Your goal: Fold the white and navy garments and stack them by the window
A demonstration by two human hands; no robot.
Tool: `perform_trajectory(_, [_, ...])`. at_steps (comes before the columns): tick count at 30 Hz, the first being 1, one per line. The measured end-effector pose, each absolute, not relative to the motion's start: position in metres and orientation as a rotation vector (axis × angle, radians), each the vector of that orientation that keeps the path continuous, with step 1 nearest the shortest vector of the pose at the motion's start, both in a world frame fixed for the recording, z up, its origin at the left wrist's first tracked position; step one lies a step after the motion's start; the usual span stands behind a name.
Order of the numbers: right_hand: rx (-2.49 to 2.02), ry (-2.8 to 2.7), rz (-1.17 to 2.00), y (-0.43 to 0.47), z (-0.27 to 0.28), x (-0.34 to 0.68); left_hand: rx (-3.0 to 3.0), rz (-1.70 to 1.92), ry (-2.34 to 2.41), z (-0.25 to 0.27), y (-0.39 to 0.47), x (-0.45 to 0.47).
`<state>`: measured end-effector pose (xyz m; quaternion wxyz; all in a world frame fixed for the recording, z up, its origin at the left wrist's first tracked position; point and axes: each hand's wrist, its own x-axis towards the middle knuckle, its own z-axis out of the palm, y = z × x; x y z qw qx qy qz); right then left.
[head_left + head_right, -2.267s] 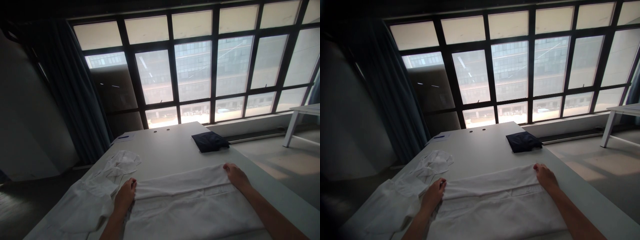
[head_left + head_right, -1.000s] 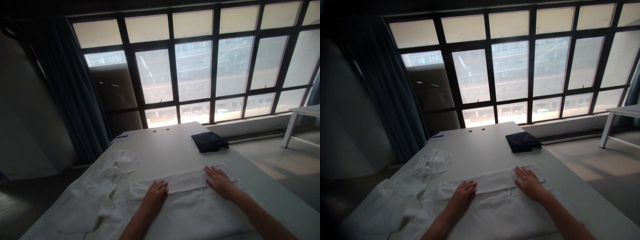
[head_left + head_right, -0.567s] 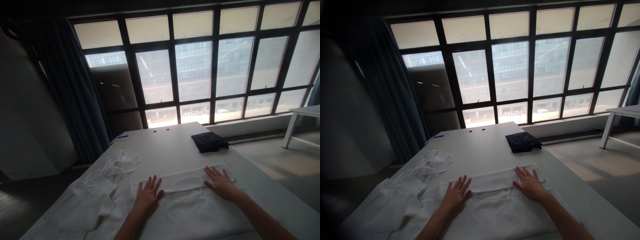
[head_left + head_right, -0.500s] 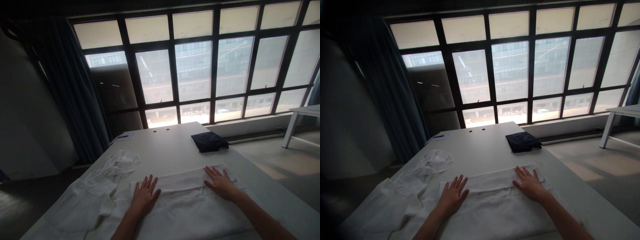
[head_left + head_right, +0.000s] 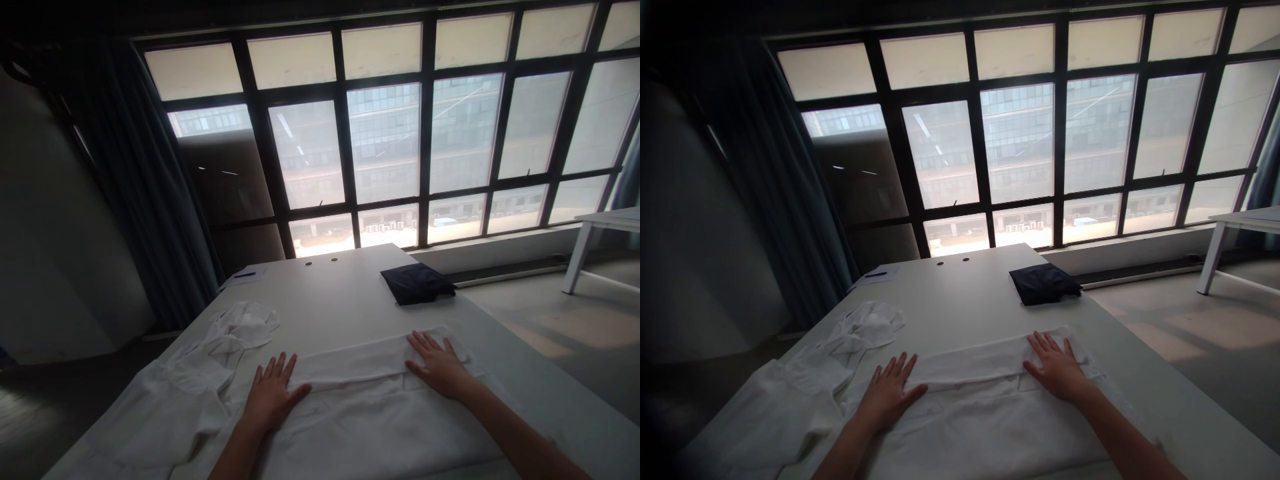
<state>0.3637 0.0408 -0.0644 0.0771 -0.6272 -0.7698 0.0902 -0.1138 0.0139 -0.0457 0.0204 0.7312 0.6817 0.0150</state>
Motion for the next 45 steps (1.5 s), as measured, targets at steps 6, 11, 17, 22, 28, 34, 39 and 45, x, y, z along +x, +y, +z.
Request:
perform_trajectory(6, [-1.914, -2.273, 0.244, 0.041, -0.064, 0.361, 2.422, 0.224, 2.252, -0.030, 0.014, -0.100])
perform_trajectory(11, [-1.902, -2.268, 0.248, 0.040, -0.064, 0.362, 2.419, 0.285, 2.130, -0.033, 0.010, -0.087])
perform_trajectory(17, [-1.914, -2.265, 0.248, 0.043, -0.067, 0.364, 2.303, 0.189, 2.166, -0.056, 0.012, -0.085])
perform_trajectory(22, [-1.920, -2.263, 0.244, 0.044, -0.069, 0.365, 2.292, 0.190, 2.164, -0.057, 0.014, -0.086])
perform_trajectory(28, [-1.957, -2.240, 0.188, 0.047, -0.067, 0.359, 2.410, 0.466, 2.261, -0.039, 0.018, -0.075])
perform_trajectory(34, [-1.784, -2.327, 0.083, 0.045, -0.062, 0.330, 2.642, 0.559, 1.573, -0.028, 0.003, -0.035])
perform_trajectory(39, [-1.557, -2.489, 0.278, 0.042, -0.065, 0.324, 2.599, 0.345, 1.263, -0.037, -0.005, -0.028])
perform_trajectory(45, [-1.766, -2.401, 0.253, 0.052, -0.075, 0.348, 2.610, 0.281, 1.321, -0.036, -0.003, -0.036])
